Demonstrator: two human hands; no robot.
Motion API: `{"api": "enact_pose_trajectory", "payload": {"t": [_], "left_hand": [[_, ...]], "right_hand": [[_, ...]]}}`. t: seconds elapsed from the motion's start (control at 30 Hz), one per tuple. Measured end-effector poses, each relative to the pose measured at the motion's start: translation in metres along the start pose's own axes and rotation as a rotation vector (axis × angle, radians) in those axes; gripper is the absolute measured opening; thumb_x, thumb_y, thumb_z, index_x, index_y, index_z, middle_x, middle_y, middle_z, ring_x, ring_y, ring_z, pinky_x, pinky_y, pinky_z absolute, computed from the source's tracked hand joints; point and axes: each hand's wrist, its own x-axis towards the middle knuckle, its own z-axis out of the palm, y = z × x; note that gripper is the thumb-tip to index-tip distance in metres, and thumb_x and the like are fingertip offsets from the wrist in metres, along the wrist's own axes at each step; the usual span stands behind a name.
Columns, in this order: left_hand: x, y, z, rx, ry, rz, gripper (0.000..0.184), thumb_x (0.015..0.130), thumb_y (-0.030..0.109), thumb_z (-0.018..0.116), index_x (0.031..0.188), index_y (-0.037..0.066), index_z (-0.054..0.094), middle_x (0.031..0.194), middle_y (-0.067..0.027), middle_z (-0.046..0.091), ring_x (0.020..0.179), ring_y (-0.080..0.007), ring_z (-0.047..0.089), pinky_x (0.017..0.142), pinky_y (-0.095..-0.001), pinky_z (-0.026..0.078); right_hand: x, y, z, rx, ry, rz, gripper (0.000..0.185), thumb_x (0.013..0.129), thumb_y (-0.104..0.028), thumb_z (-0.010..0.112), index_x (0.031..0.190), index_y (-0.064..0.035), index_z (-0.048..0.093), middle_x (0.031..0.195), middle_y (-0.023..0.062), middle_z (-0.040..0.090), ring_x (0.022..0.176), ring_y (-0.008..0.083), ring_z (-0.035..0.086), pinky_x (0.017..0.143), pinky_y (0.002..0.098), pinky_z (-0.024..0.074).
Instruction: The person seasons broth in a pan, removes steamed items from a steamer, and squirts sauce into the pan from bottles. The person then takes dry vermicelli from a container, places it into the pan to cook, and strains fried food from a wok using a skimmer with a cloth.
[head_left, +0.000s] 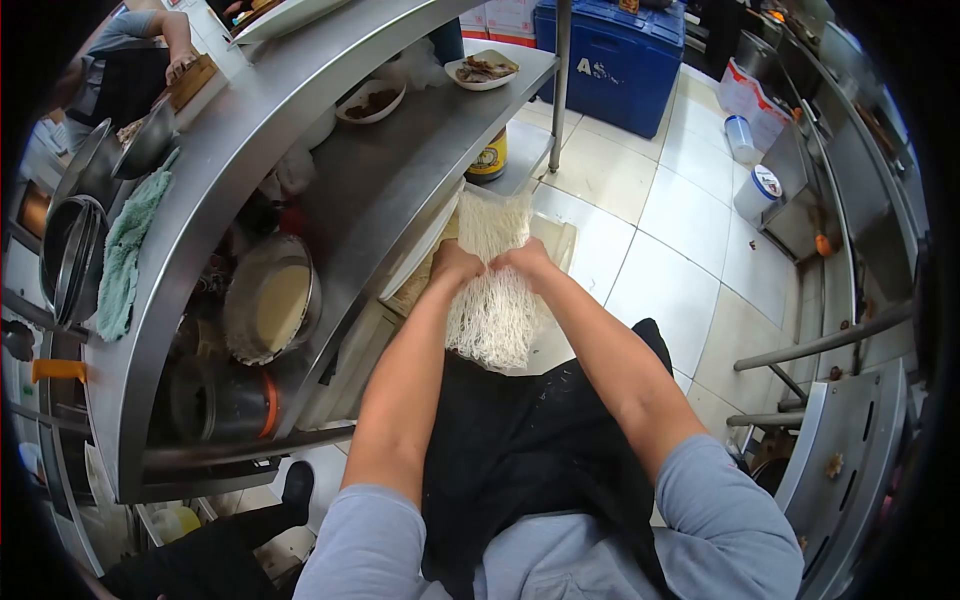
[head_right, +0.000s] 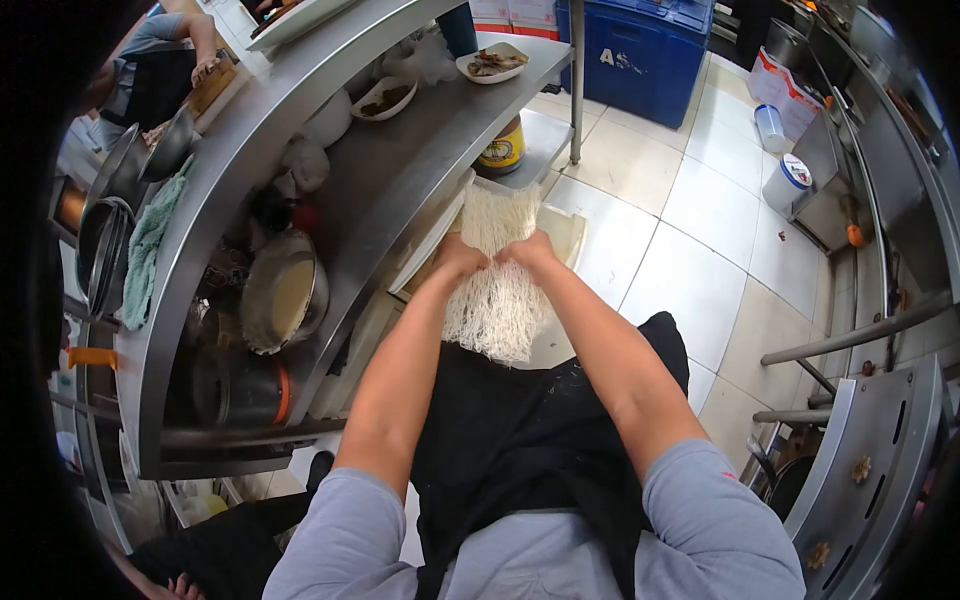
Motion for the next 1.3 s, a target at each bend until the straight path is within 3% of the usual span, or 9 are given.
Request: {"api": "enact_pose_trajectory", "payload": {"t": [0.27,0.5,0.6,0.7,0.87,1.03,1.13,1.2,1.3], "left_hand": [[-0.011,0.015,-0.014,0.213,-0.061,-0.156,0.056,0.068,0.02,0.08,0.12,0.007,0.066,0.125,-0.0174,0.066,0.117,-0.0316,0.063,0.096,-0.0388,0.052],[0.017,-0.037,-0.014,0.326,0.066,-0.171,0.051,0.073,0.023,0.079,0.12,0.007,0.066,0.125,-0.019,0.065,0.119,-0.0342,0.062,0.097,-0.0432,0.051],[0.029,-0.033,-0.018,0.379,-0.157,-0.123,0.05,0.074,0.016,0.078,0.121,0.003,0.065,0.116,-0.0192,0.069,0.11,-0.0334,0.066,0.093,-0.0437,0.053],[0.014,-0.02,-0.033,0.247,-0.295,-0.134,0.049,0.076,0.011,0.078,0.121,-0.002,0.064,0.108,-0.0175,0.071,0.1,-0.0322,0.07,0.089,-0.0449,0.054],[-0.013,-0.037,-0.011,-0.72,-0.818,-0.429,0.044,0.08,0.007,0.079,0.118,-0.005,0.061,0.103,-0.0183,0.07,0.086,-0.0293,0.071,0.077,-0.0458,0.059],[-0.044,-0.069,0.005,-0.953,-0.408,-0.126,0.039,0.084,-0.002,0.07,0.119,-0.008,0.056,0.101,-0.0196,0.067,0.082,-0.0337,0.07,0.065,-0.0472,0.06],[-0.024,-0.047,-0.017,-0.727,-0.068,-0.296,0.028,0.085,0.0,0.065,0.112,-0.009,0.06,0.097,-0.0199,0.067,0.08,-0.0328,0.07,0.06,-0.0458,0.059],[-0.006,-0.043,-0.026,0.052,-0.146,-0.34,0.026,0.086,0.006,0.061,0.107,-0.01,0.064,0.1,-0.0234,0.069,0.084,-0.0351,0.071,0.066,-0.0441,0.057],[0.031,-0.086,0.002,0.325,-0.017,-0.198,0.03,0.086,0.012,0.059,0.105,-0.009,0.067,0.107,-0.0265,0.069,0.097,-0.0369,0.07,0.078,-0.042,0.055]], "right_hand": [[0.009,0.006,0.013,-0.53,0.348,0.003,0.06,0.054,-0.01,0.086,0.109,0.0048,0.067,0.108,0.0212,0.07,0.097,0.0308,0.07,0.084,0.0363,0.0553],[-0.003,-0.025,-0.034,-0.347,0.11,-0.002,0.057,0.063,-0.002,0.082,0.115,0.0087,0.061,0.107,0.021,0.068,0.091,0.0354,0.069,0.081,0.0445,0.056],[-0.023,-0.048,-0.038,-0.177,0.073,0.079,0.052,0.073,0.003,0.078,0.12,0.0089,0.054,0.107,0.0198,0.067,0.09,0.0322,0.069,0.08,0.0453,0.0573],[-0.041,-0.067,-0.051,0.132,-0.102,0.06,0.046,0.072,0.005,0.078,0.114,0.0064,0.058,0.103,0.0167,0.068,0.09,0.03,0.069,0.08,0.0431,0.0575],[-0.054,-0.081,-0.067,0.246,-0.098,-0.029,0.033,0.08,0.002,0.072,0.111,0.0037,0.06,0.1,0.0145,0.068,0.088,0.0271,0.069,0.081,0.0409,0.0567],[-0.016,-0.048,-0.072,0.012,-0.269,0.089,0.036,0.083,-0.005,0.069,0.115,0.0049,0.056,0.105,0.016,0.066,0.09,0.0271,0.068,0.082,0.0409,0.0557],[-0.011,-0.049,-0.036,-0.267,-0.362,0.057,0.049,0.084,-0.017,0.07,0.122,0.0069,0.051,0.113,0.0191,0.064,0.095,0.0299,0.067,0.086,0.0434,0.0555],[-0.006,-0.04,-0.019,-0.491,-0.337,0.052,0.06,0.082,-0.026,0.073,0.124,0.0089,0.049,0.115,0.0206,0.064,0.097,0.0321,0.067,0.087,0.0443,0.0545],[0.022,-0.008,-0.011,-1.094,0.037,-0.151,0.075,0.076,-0.041,0.078,0.122,0.0117,0.051,0.118,0.0245,0.064,0.102,0.0359,0.066,0.089,0.0424,0.053]]}}
